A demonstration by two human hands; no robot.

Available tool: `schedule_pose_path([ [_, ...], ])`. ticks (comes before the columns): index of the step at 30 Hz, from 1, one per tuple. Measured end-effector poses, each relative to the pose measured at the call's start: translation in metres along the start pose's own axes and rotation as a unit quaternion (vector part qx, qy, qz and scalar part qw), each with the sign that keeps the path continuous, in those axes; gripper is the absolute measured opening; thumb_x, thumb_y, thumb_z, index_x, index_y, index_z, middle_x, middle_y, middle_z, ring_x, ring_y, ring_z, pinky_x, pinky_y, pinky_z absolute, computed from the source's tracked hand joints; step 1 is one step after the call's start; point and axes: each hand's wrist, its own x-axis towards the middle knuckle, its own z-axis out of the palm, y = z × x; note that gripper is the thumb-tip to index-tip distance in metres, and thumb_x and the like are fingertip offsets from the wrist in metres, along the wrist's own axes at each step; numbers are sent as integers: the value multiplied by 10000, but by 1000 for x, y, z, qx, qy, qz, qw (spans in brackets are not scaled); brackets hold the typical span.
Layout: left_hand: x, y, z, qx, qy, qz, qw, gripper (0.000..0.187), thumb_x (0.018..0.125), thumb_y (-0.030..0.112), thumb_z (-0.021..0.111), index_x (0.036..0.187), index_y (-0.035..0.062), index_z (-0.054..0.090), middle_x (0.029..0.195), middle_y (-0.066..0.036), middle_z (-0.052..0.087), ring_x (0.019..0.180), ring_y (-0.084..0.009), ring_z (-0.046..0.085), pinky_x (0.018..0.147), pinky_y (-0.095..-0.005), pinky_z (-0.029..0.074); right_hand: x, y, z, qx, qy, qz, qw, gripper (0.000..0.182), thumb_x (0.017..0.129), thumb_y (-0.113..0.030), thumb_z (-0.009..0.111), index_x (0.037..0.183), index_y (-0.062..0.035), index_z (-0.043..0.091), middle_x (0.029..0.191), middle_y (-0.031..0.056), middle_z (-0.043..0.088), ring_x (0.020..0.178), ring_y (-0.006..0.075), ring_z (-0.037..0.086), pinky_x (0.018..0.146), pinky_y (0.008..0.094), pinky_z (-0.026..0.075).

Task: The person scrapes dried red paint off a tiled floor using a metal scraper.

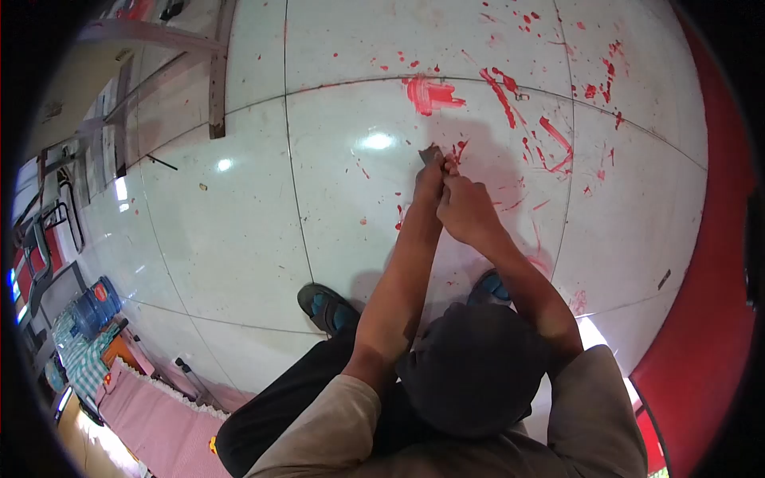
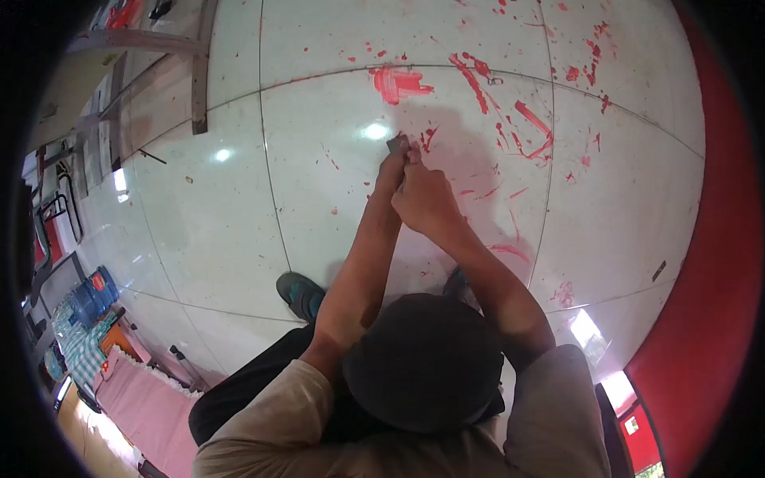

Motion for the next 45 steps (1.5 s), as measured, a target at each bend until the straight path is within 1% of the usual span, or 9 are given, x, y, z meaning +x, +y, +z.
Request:
schedule_pose_path([
  [3, -2, -12, -6, -73, 53, -46, 995, 219, 945, 260, 486, 815, 90, 533, 701, -13, 522, 573, -116, 481, 526, -259, 408, -12, 12, 3, -30, -59, -23, 998, 472, 810, -150, 503, 1188, 131, 478, 965, 332, 611, 819, 478, 616, 791, 503, 510],
  [9, 27, 28, -1, 78, -20, 60, 995, 294, 962, 327, 470, 800, 87, 519, 665, 6, 493, 563, -127, 468, 540, -255, 405, 19, -4, 3, 0, -20, -55, 998, 578, 796, -165, 521, 1278, 124, 385, 970, 326, 612, 867, 461, 618, 826, 491, 501],
  [14, 18, -5, -51, -28, 7, -47, 998, 250, 953, 239, 496, 781, 58, 492, 695, -7, 509, 597, -109, 476, 543, -245, 417, -7, -8, 9, -8, -71, -46, 996, 490, 812, -175, 488, 1214, 106, 472, 978, 328, 613, 875, 459, 621, 834, 485, 500],
  [17, 4, 19, -16, -6, -1, 37, 999, 195, 936, 180, 503, 790, 51, 493, 720, -14, 525, 615, -100, 484, 553, -235, 423, -2, -16, 0, 15, -60, -15, 998, 525, 820, -185, 482, 1258, 103, 442, 995, 326, 612, 878, 471, 617, 847, 488, 494],
  [22, 6, -16, -36, -29, 8, -42, 999, 145, 919, 166, 520, 806, 75, 508, 714, -8, 531, 606, -96, 492, 547, -231, 433, -17, 12, 7, -33, -42, -90, 995, 526, 828, -187, 482, 1263, 107, 437, 962, 322, 621, 885, 472, 614, 846, 488, 494],
  [37, 24, 16, -19, 19, -31, -63, 997, 217, 963, 197, 467, 776, 89, 483, 670, -3, 472, 554, -87, 439, 503, -217, 415, 14, -4, 5, 38, -32, -24, 998, 593, 805, -193, 498, 1322, 78, 394, 952, 294, 635, 916, 458, 613, 851, 468, 499],
  [41, 19, -2, -41, -9, -7, -75, 997, 216, 987, 186, 420, 797, 93, 459, 667, -10, 464, 546, -86, 427, 503, -220, 418, -9, -8, -8, 76, -172, 63, 980, 636, 797, -188, 491, 1333, 125, 348, 921, 301, 637, 881, 452, 623, 826, 467, 507],
  [42, 34, -4, -50, -75, -2, -112, 991, 185, 997, 162, 379, 842, 90, 452, 663, -21, 466, 558, -88, 431, 505, -219, 415, 1, 22, 31, -9, -34, -81, 996, 653, 801, -186, 499, 1337, 143, 324, 891, 297, 641, 864, 444, 631, 798, 469, 514],
  [45, 49, 14, -47, 18, -106, -50, 993, 168, 981, 148, 402, 834, 91, 458, 666, -28, 476, 557, -89, 436, 502, -216, 408, 8, -6, 14, 40, -24, -40, 998, 692, 807, -192, 519, 1361, 144, 277, 938, 307, 631, 875, 431, 635, 806, 470, 511],
])
